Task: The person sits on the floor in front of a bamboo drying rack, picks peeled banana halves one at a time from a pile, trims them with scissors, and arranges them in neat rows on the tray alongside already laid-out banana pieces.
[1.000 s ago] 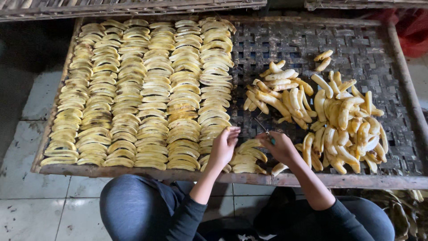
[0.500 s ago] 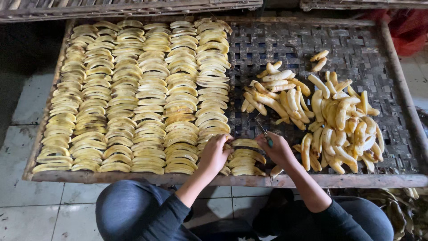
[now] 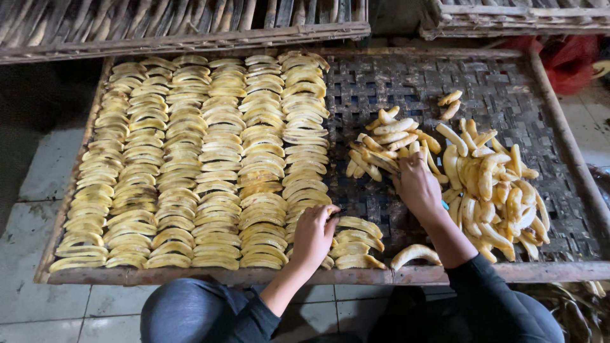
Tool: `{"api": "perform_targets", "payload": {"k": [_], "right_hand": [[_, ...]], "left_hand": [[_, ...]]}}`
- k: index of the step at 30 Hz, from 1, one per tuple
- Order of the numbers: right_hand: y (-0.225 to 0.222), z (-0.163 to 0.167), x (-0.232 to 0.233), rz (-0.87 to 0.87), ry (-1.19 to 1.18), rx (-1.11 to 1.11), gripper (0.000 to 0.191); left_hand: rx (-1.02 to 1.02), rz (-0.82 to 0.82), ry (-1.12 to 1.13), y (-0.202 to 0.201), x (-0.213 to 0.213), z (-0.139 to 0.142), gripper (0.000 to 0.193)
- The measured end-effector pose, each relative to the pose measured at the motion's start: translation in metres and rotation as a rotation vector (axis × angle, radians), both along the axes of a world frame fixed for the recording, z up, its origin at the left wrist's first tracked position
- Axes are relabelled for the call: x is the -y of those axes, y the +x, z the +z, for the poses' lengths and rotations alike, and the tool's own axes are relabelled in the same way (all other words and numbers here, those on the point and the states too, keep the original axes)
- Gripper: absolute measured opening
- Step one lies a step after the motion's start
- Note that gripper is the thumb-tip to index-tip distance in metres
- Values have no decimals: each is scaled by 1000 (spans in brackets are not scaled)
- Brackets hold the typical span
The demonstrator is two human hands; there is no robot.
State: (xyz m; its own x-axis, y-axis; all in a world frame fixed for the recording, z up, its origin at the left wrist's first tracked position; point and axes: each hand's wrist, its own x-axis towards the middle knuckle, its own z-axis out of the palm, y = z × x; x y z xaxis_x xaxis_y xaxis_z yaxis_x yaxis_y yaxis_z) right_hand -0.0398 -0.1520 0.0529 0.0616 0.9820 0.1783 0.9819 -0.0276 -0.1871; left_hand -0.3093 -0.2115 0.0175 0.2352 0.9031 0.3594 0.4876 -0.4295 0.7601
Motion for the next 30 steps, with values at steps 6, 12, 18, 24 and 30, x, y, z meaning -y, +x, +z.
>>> {"api": "perform_targets", "payload": {"k": [6,12,18,24,30], "right_hand": [[22,20,-40,64,-312,61,36],[22,22,-39,121,-327,115,44],[28,14,-30,187,-183,15,50],[42,13,-38,216,-243,122,48],[41,37,-30,156,-302,-73,45]], "left_hand": [[146,-6,26,3,-3,4,17],[394,83,-75,24,-15,5,12],[473,159,-180,29,-3,2,10],[554,166,-249,51,-2,-2,11],[819,67,-229,89,-8,-4,33]]}}
